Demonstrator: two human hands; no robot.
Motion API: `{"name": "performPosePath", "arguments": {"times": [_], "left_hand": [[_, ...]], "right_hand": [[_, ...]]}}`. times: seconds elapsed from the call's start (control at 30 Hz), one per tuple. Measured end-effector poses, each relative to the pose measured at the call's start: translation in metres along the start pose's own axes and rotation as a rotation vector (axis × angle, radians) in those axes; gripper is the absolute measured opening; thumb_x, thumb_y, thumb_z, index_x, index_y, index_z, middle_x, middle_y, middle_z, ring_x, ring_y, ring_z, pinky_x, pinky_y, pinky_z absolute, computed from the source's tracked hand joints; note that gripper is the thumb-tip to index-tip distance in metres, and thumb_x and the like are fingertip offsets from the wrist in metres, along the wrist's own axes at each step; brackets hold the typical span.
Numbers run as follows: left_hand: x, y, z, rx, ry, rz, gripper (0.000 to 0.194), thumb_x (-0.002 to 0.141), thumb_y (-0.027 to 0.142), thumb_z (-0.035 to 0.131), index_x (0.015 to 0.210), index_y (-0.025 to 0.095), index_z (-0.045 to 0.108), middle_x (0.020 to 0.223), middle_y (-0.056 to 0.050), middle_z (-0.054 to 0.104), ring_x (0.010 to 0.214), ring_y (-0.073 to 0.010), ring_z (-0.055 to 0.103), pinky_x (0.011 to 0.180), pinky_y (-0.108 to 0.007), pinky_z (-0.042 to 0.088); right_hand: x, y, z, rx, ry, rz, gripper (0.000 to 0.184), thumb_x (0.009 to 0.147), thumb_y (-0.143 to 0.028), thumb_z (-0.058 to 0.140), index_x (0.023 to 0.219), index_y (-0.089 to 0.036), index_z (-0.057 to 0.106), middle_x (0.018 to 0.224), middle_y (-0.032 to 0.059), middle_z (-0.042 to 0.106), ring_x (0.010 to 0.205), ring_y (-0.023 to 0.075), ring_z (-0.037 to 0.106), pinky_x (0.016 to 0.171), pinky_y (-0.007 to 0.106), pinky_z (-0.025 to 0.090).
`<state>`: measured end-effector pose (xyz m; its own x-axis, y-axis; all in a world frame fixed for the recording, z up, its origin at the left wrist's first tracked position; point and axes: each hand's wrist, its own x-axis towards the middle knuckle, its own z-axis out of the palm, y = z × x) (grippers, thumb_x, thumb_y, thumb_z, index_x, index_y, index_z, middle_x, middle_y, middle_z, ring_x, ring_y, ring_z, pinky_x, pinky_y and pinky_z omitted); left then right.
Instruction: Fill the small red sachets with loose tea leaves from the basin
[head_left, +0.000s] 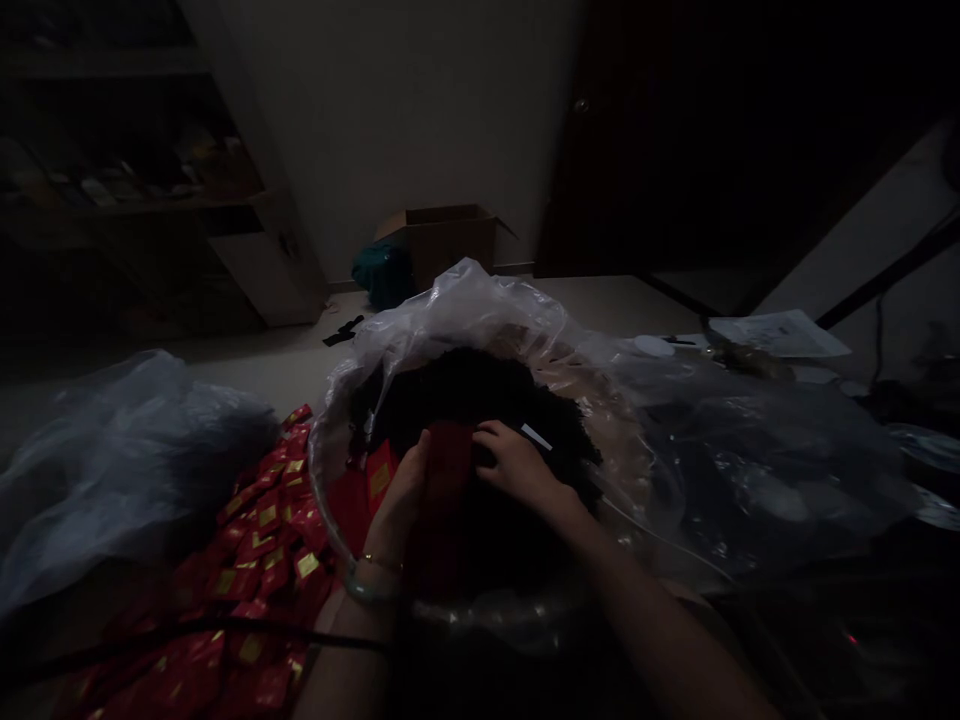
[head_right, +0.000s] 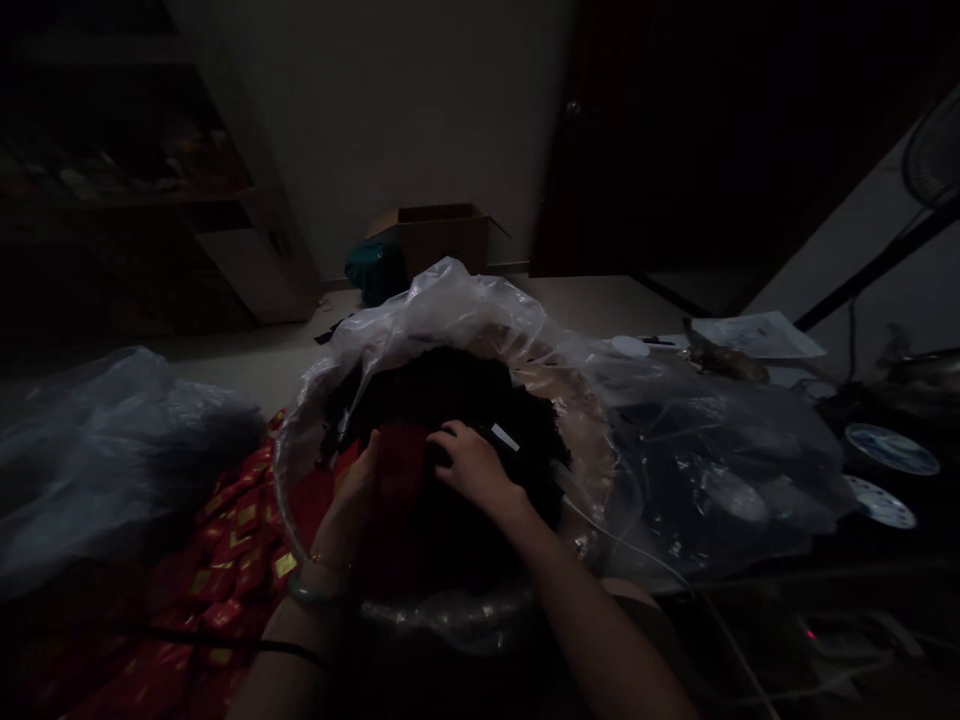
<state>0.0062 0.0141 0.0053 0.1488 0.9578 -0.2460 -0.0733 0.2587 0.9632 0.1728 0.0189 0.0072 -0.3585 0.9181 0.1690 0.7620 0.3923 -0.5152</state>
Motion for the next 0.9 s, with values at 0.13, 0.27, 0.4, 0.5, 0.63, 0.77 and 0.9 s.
{"name": "performPosePath", "arguments": {"times": [0.13, 0.27, 0.4, 0.5, 0.63, 0.77, 0.9], "left_hand": [[-0.002, 0.001, 0.004, -0.032, 0.014, 0.027, 0.056, 0.068, 0.067, 0.058, 0.080, 0.013, 0.067, 0.072, -0.003, 0.066, 0.069, -0.0176, 0.057, 0.062, -0.028, 0.048], [-0.010, 0.012, 0.010, 0.015, 0.015, 0.013, 0.050, 0.057, 0.062, 0.068, 0.069, 0.013, 0.065, 0.057, 0.003, 0.054, 0.056, -0.0112, 0.046, 0.051, -0.023, 0.039], [-0.016, 0.023, 0.017, 0.109, -0.038, 0.013, 0.040, 0.061, 0.050, 0.068, 0.075, 0.012, 0.068, 0.059, 0.003, 0.054, 0.058, -0.0100, 0.045, 0.054, -0.021, 0.036], [-0.018, 0.025, 0.020, 0.201, -0.100, 0.031, 0.033, 0.061, 0.042, 0.067, 0.075, 0.012, 0.069, 0.063, 0.001, 0.057, 0.062, -0.0118, 0.047, 0.057, -0.021, 0.036], [-0.018, 0.023, 0.021, 0.256, -0.078, 0.086, 0.025, 0.063, 0.036, 0.065, 0.076, 0.015, 0.070, 0.071, -0.001, 0.062, 0.072, -0.0159, 0.051, 0.063, -0.023, 0.039], [-0.019, 0.022, 0.022, 0.288, -0.040, 0.113, 0.022, 0.061, 0.033, 0.066, 0.074, 0.016, 0.070, 0.073, -0.001, 0.064, 0.077, -0.0186, 0.053, 0.067, -0.024, 0.041], [-0.021, 0.023, 0.023, 0.299, -0.026, 0.132, 0.024, 0.062, 0.035, 0.065, 0.076, 0.017, 0.070, 0.076, -0.001, 0.065, 0.080, -0.0204, 0.054, 0.070, -0.025, 0.042]], "right_hand": [[-0.002, 0.009, -0.020, 0.292, 0.193, -0.014, 0.035, 0.068, -0.009, 0.062, 0.101, -0.021, 0.068, 0.110, 0.0061, 0.063, 0.100, 0.0189, 0.061, 0.089, 0.033, 0.048], [-0.009, 0.009, -0.043, 0.403, 0.284, -0.004, 0.027, 0.070, -0.017, 0.062, 0.095, -0.021, 0.068, 0.100, 0.0048, 0.066, 0.095, 0.0194, 0.062, 0.078, 0.031, 0.051], [-0.016, 0.003, -0.055, 0.417, 0.307, -0.038, 0.028, 0.070, -0.017, 0.061, 0.096, -0.023, 0.068, 0.105, 0.0048, 0.065, 0.101, 0.0199, 0.060, 0.080, 0.031, 0.050], [-0.019, -0.001, -0.057, 0.360, 0.245, -0.089, 0.031, 0.069, -0.013, 0.062, 0.097, -0.024, 0.069, 0.111, 0.0053, 0.062, 0.105, 0.0201, 0.059, 0.090, 0.034, 0.048], [-0.022, -0.005, -0.054, 0.280, 0.132, -0.123, 0.035, 0.069, -0.009, 0.061, 0.101, -0.023, 0.069, 0.118, 0.0068, 0.059, 0.107, 0.0206, 0.058, 0.093, 0.036, 0.047], [-0.022, -0.009, -0.052, 0.280, 0.157, -0.154, 0.045, 0.071, -0.008, 0.059, 0.112, -0.025, 0.063, 0.120, 0.0072, 0.056, 0.110, 0.0200, 0.057, 0.095, 0.036, 0.046], [-0.021, -0.012, -0.050, 0.318, 0.228, -0.168, 0.043, 0.073, -0.010, 0.059, 0.115, -0.022, 0.059, 0.111, 0.0070, 0.061, 0.103, 0.0192, 0.059, 0.089, 0.034, 0.049]]}}
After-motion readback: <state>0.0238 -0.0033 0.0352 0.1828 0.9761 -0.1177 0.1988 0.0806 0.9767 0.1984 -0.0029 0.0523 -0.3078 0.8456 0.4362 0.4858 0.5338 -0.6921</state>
